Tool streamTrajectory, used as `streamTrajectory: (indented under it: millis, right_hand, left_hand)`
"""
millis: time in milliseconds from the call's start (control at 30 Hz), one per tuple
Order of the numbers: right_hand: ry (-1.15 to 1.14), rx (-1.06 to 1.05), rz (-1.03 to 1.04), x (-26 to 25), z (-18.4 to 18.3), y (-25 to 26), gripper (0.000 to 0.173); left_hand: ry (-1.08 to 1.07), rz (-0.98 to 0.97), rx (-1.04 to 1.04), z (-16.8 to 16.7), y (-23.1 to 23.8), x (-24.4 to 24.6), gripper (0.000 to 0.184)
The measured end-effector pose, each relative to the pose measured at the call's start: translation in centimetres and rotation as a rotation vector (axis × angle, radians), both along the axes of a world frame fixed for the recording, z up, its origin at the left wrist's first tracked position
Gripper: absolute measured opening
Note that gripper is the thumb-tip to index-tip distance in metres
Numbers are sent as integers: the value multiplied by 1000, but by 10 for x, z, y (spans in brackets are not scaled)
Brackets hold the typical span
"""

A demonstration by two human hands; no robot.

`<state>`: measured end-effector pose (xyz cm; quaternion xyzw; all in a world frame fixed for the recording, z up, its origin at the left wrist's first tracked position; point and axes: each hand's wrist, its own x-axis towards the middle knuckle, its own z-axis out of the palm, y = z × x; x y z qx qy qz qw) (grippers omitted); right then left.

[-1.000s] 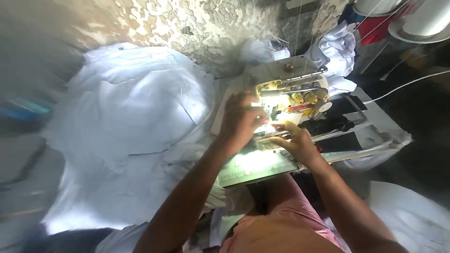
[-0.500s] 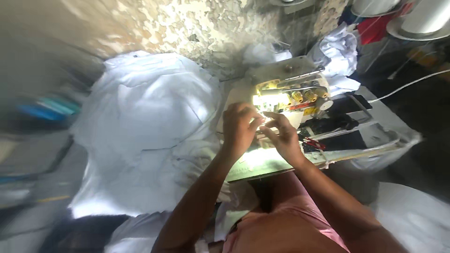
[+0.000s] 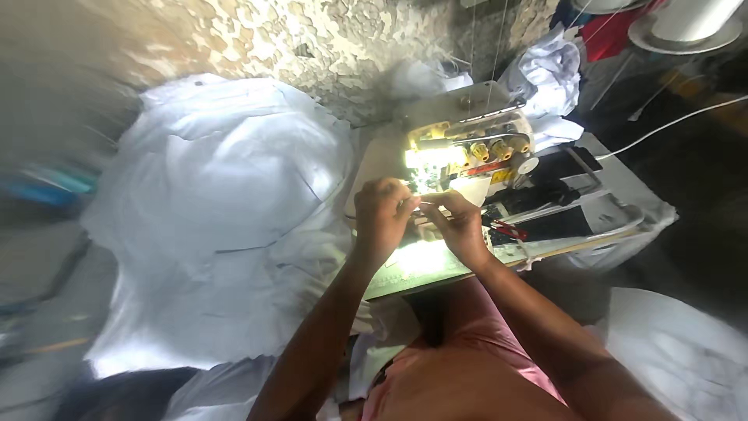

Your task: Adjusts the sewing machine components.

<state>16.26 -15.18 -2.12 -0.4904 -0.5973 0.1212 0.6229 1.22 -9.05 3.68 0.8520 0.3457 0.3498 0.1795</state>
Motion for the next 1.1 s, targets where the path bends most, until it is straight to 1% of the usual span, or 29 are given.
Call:
streamTrajectory:
  millis: [133, 233, 300, 367, 433, 500, 567, 667, 900, 1100]
  right_hand:
    - [10, -28, 20, 0, -2, 1, 13]
    - [-31, -78, 7, -2, 0, -3, 13]
    - [-51, -102, 0, -3, 0, -3, 13]
    - [-42, -125, 6, -2, -1, -4, 15]
    - [0, -153, 15, -2, -1, -6, 16]
    - [42, -175, 16, -2, -1, -7, 17]
    - [68, -183, 23, -3, 0, -8, 16]
    - [85, -187, 31, -4, 0, -7, 15]
    - [84, -190, 42, -4, -1, -6, 15]
    - [82, -192, 44, -2, -1, -8, 15]
  left_hand:
    - [56, -18, 93, -6, 1, -1, 22]
    - [83, -29, 177, -15, 3, 0, 26]
    - [76, -26, 184, -19, 4, 0, 30]
    - [11, -13, 159, -24, 6, -2, 35]
    - [-102, 0, 117, -30, 10, -6, 37]
    - [-191, -21, 52, -35, 14, -12, 32]
    - [-192, -83, 34, -35, 14, -18, 29]
    - [-157, -135, 90, -33, 12, -17, 24]
    - [-153, -106, 189, -32, 12, -11, 16]
    - [-156, -131, 194, -33, 16, -7, 15]
